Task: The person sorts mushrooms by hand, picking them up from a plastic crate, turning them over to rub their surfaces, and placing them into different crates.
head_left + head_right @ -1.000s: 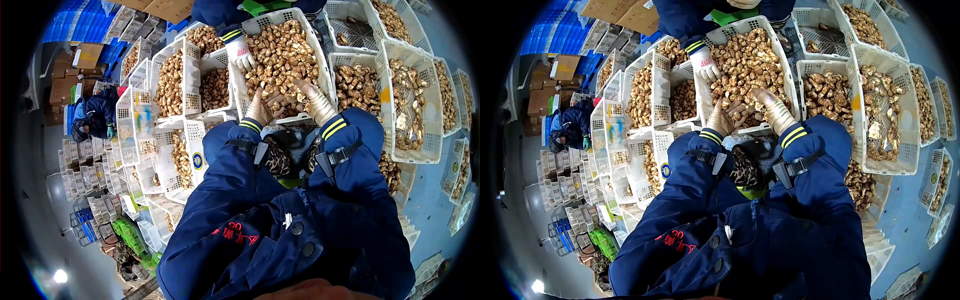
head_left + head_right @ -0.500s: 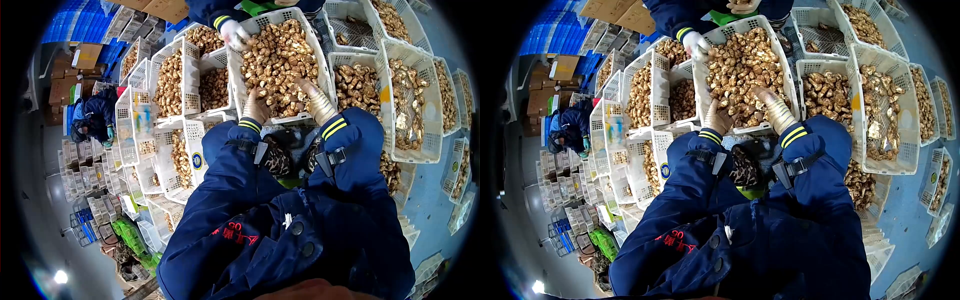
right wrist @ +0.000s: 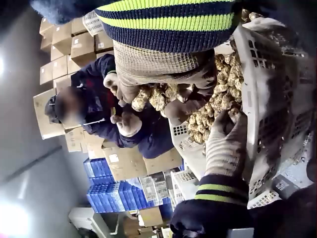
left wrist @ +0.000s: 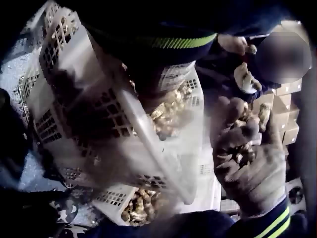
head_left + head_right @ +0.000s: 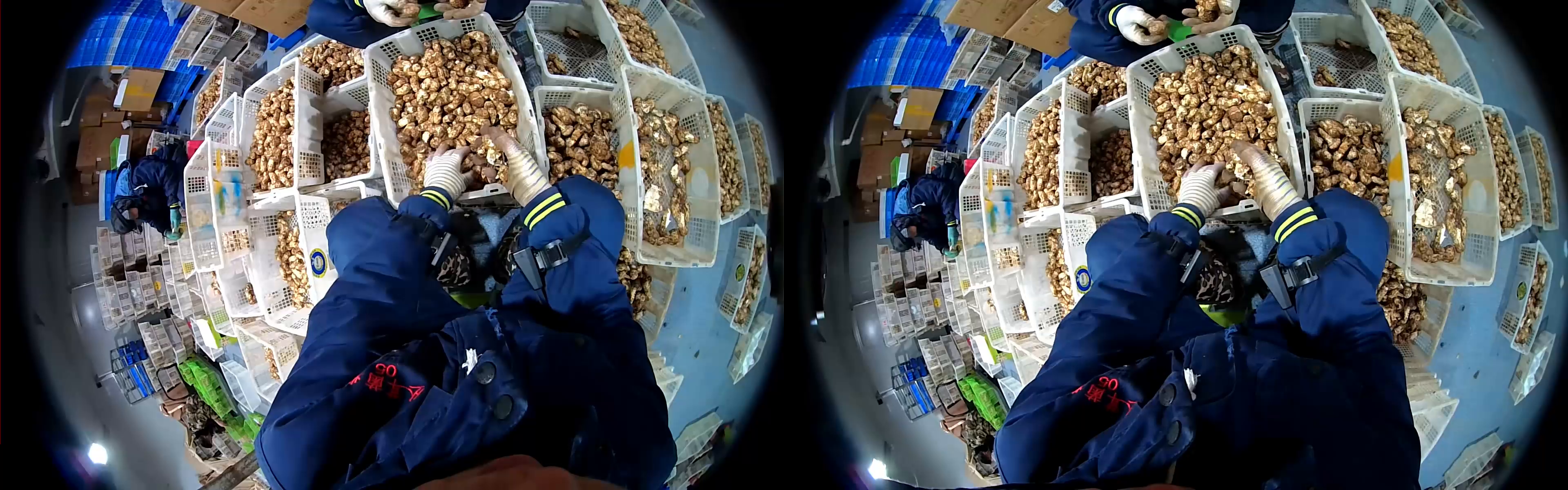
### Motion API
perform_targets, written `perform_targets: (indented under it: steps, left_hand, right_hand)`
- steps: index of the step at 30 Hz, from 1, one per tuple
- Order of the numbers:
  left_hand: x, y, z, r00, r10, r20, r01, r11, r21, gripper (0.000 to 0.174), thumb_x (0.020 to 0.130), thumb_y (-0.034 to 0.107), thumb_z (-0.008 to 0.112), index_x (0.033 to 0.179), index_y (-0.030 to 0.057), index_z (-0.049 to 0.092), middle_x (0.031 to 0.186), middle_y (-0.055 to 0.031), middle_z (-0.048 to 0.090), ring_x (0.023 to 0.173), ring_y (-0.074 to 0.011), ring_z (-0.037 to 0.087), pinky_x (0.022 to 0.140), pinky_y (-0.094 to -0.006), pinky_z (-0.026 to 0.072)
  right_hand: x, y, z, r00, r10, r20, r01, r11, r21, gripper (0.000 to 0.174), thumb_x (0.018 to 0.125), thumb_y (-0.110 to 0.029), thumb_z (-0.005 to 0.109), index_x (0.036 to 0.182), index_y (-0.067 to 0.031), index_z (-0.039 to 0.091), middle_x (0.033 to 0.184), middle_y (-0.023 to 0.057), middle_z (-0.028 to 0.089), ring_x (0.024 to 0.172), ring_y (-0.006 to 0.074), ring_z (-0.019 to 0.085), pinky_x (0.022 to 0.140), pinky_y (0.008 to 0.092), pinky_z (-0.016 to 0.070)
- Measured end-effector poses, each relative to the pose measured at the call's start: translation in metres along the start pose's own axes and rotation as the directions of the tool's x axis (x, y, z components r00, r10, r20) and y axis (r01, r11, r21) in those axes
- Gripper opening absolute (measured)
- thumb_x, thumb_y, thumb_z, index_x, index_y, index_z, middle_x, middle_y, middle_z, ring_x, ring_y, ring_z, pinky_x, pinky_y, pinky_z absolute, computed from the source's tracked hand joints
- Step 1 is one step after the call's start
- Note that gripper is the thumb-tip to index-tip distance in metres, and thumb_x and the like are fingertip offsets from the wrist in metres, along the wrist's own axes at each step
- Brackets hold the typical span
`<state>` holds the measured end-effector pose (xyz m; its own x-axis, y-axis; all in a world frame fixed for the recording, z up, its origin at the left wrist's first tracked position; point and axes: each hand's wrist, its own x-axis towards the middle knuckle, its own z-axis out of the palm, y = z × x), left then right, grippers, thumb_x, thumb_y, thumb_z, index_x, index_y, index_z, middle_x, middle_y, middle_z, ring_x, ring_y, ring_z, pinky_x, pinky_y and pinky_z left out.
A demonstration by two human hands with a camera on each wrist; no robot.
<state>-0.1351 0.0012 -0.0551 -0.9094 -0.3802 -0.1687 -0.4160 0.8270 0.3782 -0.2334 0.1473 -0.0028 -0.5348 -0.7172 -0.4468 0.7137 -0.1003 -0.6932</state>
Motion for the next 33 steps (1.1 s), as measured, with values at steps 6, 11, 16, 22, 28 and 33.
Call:
perform_targets:
  steps: [6, 11, 16, 22, 28, 33]
  left_hand:
    - [0.013, 0.002, -0.008, 0.996, -0.081, 0.045, 0.083, 0.995, -0.056, 0.063, 0.067, 0.015, 0.073, 0.126, 0.0083, 0.053, 0.117, -0.014, 0.06, 0.111, -0.028, 0.055, 0.097, -0.0393, 0.042]
    - [-0.009, -0.03, 0.017, 0.973, -0.153, 0.171, 0.178, 0.036, -0.983, 0.059, 0.08, 0.004, 0.066, 0.134, 0.0033, 0.042, 0.111, -0.0076, 0.058, 0.1, -0.0187, 0.056, 0.089, -0.0328, 0.0468]
    - [-0.024, -0.01, -0.014, 0.963, -0.052, 0.264, 0.235, -0.314, -0.92, 0.057, 0.083, 0.011, 0.061, 0.135, 0.0072, 0.041, 0.114, -0.0067, 0.056, 0.105, -0.0234, 0.055, 0.095, -0.0468, 0.0448]
    - [-0.029, -0.001, -0.021, 0.967, 0.053, 0.248, 0.24, -0.512, -0.825, 0.055, 0.084, 0.01, 0.061, 0.134, 0.0072, 0.04, 0.123, -0.0117, 0.054, 0.113, -0.0292, 0.054, 0.099, -0.0477, 0.0429]
    - [-0.028, -0.006, -0.016, 0.968, -0.03, 0.251, 0.234, -0.269, -0.934, 0.05, 0.086, 0.016, 0.062, 0.132, 0.008, 0.045, 0.115, -0.005, 0.059, 0.105, -0.0199, 0.058, 0.089, -0.0381, 0.0496]
    - [-0.03, -0.006, -0.018, 0.967, -0.053, 0.25, 0.237, -0.173, -0.956, 0.049, 0.087, 0.015, 0.061, 0.132, 0.0077, 0.045, 0.113, -0.0038, 0.059, 0.1, -0.0161, 0.059, 0.084, -0.0337, 0.0513]
  right_hand:
    - [0.004, 0.0, -0.003, 0.999, 0.042, -0.016, -0.041, 0.999, 0.017, 0.054, 0.085, -0.043, 0.059, 0.129, -0.0133, 0.051, 0.132, 0.0033, 0.046, 0.119, 0.0177, 0.039, 0.088, 0.0329, 0.0398]
    - [0.003, 0.0, -0.005, 0.999, 0.037, 0.03, -0.037, 0.999, -0.002, 0.054, 0.084, -0.045, 0.06, 0.128, -0.0143, 0.052, 0.128, 0.0018, 0.048, 0.115, 0.0162, 0.041, 0.082, 0.0318, 0.0414]
    - [0.005, 0.003, -0.005, 1.0, 0.03, 0.009, -0.03, 0.999, 0.022, 0.054, 0.083, -0.046, 0.06, 0.126, -0.014, 0.052, 0.125, 0.0004, 0.05, 0.112, 0.0152, 0.044, 0.081, 0.0318, 0.042]
    - [0.0, 0.001, 0.0, 0.999, -0.042, 0.0, 0.042, 0.999, 0.002, 0.058, 0.083, -0.046, 0.061, 0.128, -0.0101, 0.051, 0.129, 0.0054, 0.048, 0.121, 0.0191, 0.039, 0.097, 0.0356, 0.0353]
    - [0.002, 0.001, -0.004, 1.0, 0.011, 0.024, -0.011, 1.0, -0.01, 0.057, 0.084, -0.048, 0.06, 0.127, -0.0124, 0.051, 0.127, 0.0036, 0.049, 0.114, 0.0168, 0.044, 0.086, 0.0328, 0.0429]
    - [0.005, 0.006, -0.007, 0.999, 0.013, 0.038, -0.013, 1.0, -0.001, 0.055, 0.085, -0.048, 0.059, 0.127, -0.0138, 0.051, 0.125, 0.0012, 0.05, 0.111, 0.015, 0.046, 0.082, 0.0311, 0.044]
